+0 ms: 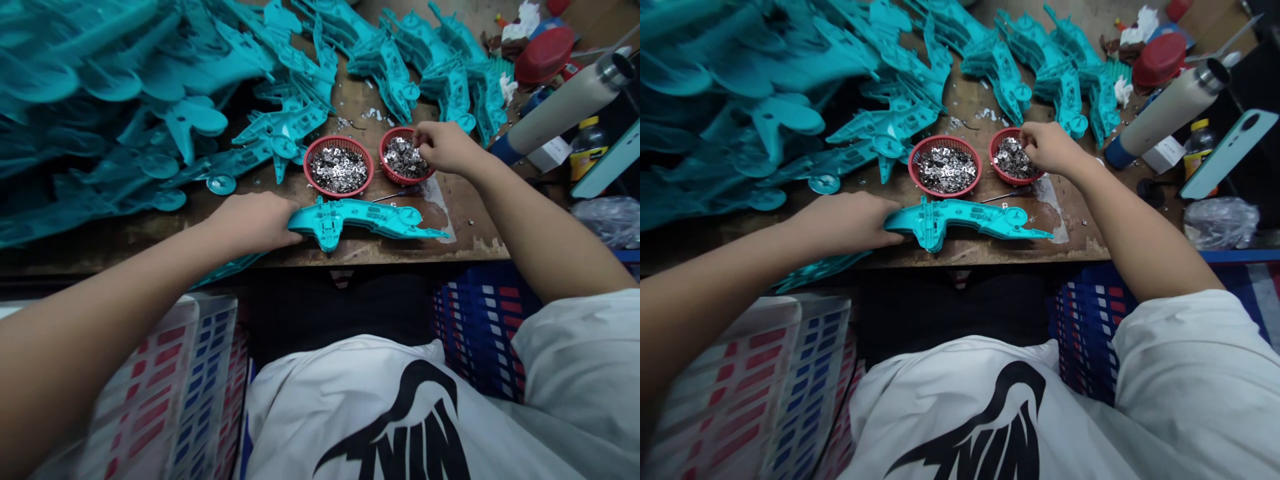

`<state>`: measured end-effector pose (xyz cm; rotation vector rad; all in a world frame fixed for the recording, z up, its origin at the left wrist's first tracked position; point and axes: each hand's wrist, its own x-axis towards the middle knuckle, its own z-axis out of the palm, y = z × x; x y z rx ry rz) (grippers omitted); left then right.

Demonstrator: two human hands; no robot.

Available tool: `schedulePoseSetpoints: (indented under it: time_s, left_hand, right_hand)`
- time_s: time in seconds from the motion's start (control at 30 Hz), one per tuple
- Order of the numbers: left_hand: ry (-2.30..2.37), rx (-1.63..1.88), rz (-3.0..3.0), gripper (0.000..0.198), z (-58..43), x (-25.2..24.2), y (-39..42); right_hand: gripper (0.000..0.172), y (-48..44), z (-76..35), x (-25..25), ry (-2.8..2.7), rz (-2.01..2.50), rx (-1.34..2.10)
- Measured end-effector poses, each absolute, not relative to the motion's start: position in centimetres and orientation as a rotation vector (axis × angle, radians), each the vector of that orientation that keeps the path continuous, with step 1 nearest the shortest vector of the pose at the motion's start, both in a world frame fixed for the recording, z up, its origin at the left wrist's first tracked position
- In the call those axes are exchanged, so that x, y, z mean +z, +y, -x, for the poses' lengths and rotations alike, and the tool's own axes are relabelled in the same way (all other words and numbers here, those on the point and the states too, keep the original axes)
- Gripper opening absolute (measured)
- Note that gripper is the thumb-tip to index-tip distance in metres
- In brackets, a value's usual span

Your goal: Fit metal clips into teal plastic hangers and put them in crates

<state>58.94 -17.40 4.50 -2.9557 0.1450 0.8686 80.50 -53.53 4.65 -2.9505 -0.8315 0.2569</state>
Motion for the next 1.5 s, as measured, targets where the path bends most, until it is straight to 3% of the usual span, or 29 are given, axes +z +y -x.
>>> schedulePoseSetpoints:
  time_s: [0.2,0.5,0.9,1.1,1.5]
  left_hand:
    - [0.119,0.903,2.952,0.065,-59.0,4.8,-17.6]
    - [0.093,0.906,2.996,0.064,-59.3,4.0,-17.0]
    - [0.071,0.928,2.990,0.066,-59.3,4.1,-17.1]
    - [0.076,0.942,2.940,0.060,-59.3,4.7,-17.6]
    - [0.096,0.984,2.852,0.055,-59.0,6.3,-18.8]
  right_hand:
    - [0.052,-53.0,-80.3,5.0,-0.892,2.901,0.335]
    - [0.050,-52.5,-78.5,6.7,-0.973,2.774,0.440]
    - [0.032,-49.2,-72.6,8.9,-1.266,2.577,0.613]
    - [0.041,-48.1,-70.3,9.4,-1.289,2.621,0.621]
    - [0.041,-47.1,-68.9,9.2,-1.512,2.692,0.511]
